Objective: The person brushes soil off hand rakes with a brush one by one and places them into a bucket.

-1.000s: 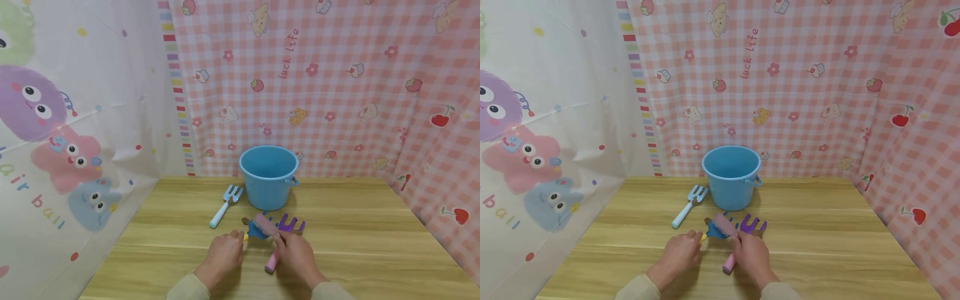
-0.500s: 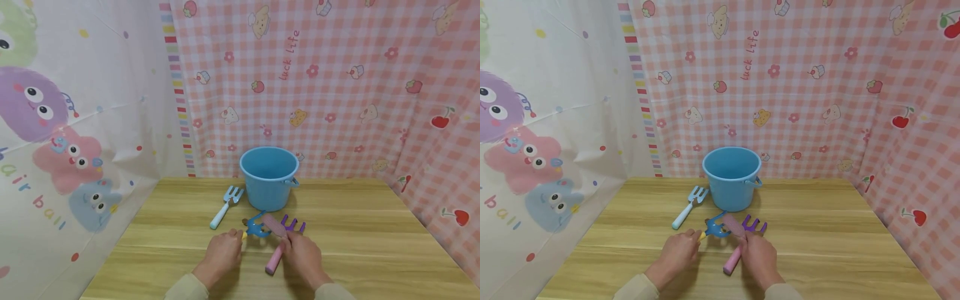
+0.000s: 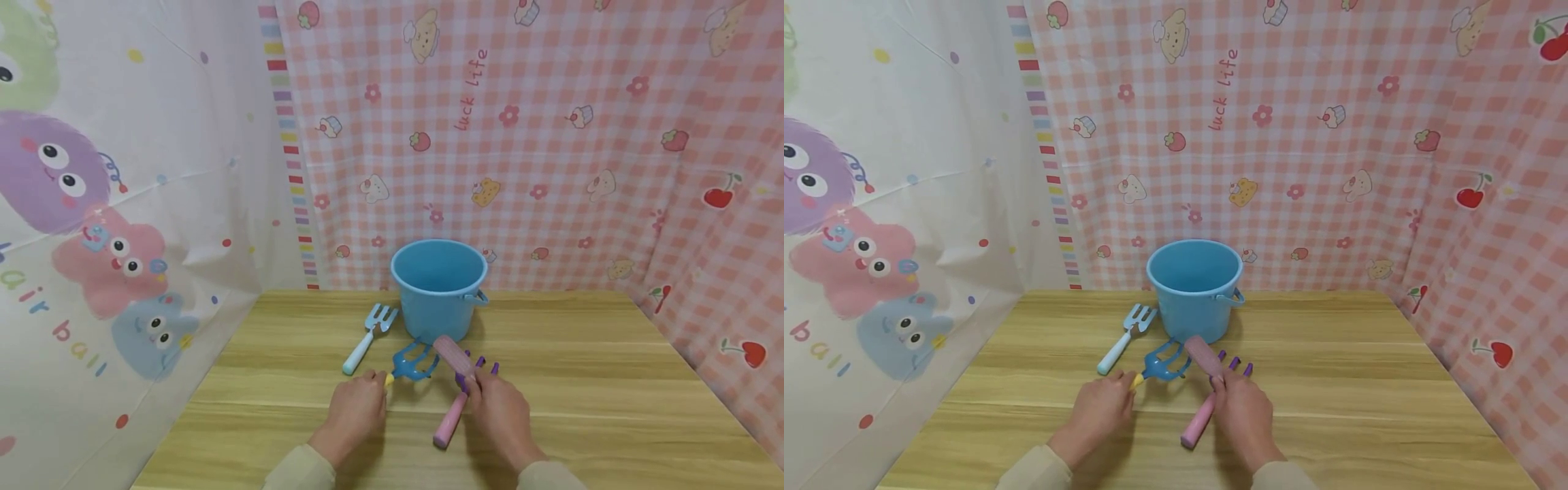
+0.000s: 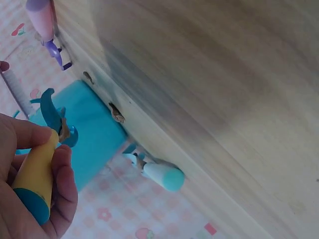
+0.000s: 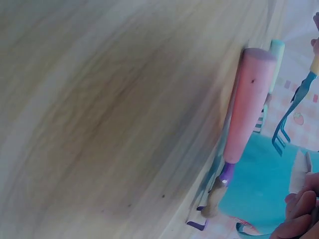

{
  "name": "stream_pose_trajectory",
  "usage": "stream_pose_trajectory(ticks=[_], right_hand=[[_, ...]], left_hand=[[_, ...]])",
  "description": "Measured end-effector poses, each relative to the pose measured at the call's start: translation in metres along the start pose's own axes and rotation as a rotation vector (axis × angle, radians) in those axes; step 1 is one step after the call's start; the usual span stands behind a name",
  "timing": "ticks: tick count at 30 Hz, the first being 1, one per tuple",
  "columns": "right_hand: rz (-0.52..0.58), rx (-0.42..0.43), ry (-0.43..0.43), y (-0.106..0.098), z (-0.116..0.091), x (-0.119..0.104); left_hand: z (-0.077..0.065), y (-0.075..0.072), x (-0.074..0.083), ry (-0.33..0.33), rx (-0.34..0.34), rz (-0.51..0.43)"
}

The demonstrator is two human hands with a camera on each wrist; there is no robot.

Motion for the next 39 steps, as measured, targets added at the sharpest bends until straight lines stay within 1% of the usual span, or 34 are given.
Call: stream_pose_trajectory(ticks=[3, 7, 12, 19, 24, 29, 32, 36, 39], right_hand=[[0.035, 0.011, -0.018, -0.0013, -0.0019, -0.0039], [0.055, 0.023, -0.018, -0.0023, -0.0036, -0.0073], [0.055, 0.04, -0.019, -0.0019, -0.005, -0.0094], [0.053, 0.046, -0.029, -0.0022, -0.0074, -0.0099], [0.055, 0.052, -0.036, -0.0021, -0.0087, -0.0097], [0.063, 0.048, -0.04, -0.002, -0.0097, -0.0101], [0.062, 0.061, -0.046, -0.0018, -0.0102, -0.0103], [0.065, 0.07, -0.047, -0.002, -0.0103, -0.0106], [0.066, 0.067, -0.046, -0.0021, -0.01, -0.011]], left_hand=[[0.0002, -0.0007, -0.0016, -0.015, 0.007, 0.004], [-0.0006, -0.0007, -0.0028, -0.032, 0.026, 0.007], [-0.0023, 0.0005, -0.0037, -0.053, 0.043, 0.001], [-0.0036, 0.0017, -0.0053, -0.111, 0.051, -0.02], [-0.004, 0.0012, -0.0061, -0.121, 0.041, -0.037], [-0.0046, 0.0007, -0.0071, -0.129, 0.009, -0.052], [-0.0047, 0.0006, -0.0077, -0.148, 0.0, -0.077], [-0.0039, 0.0001, -0.0071, -0.176, 0.018, -0.101], [-0.0027, -0.0015, -0.0058, -0.171, 0.026, -0.095]])
Point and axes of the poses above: each hand's wrist, its own z-axis towards the middle knuckle, its own y-axis out of the palm, x = y × z, the point moved 2 cm from there along z, towards the middle knuckle, and after that the axes turned 14 degrees about y, right-handed, at the moved point
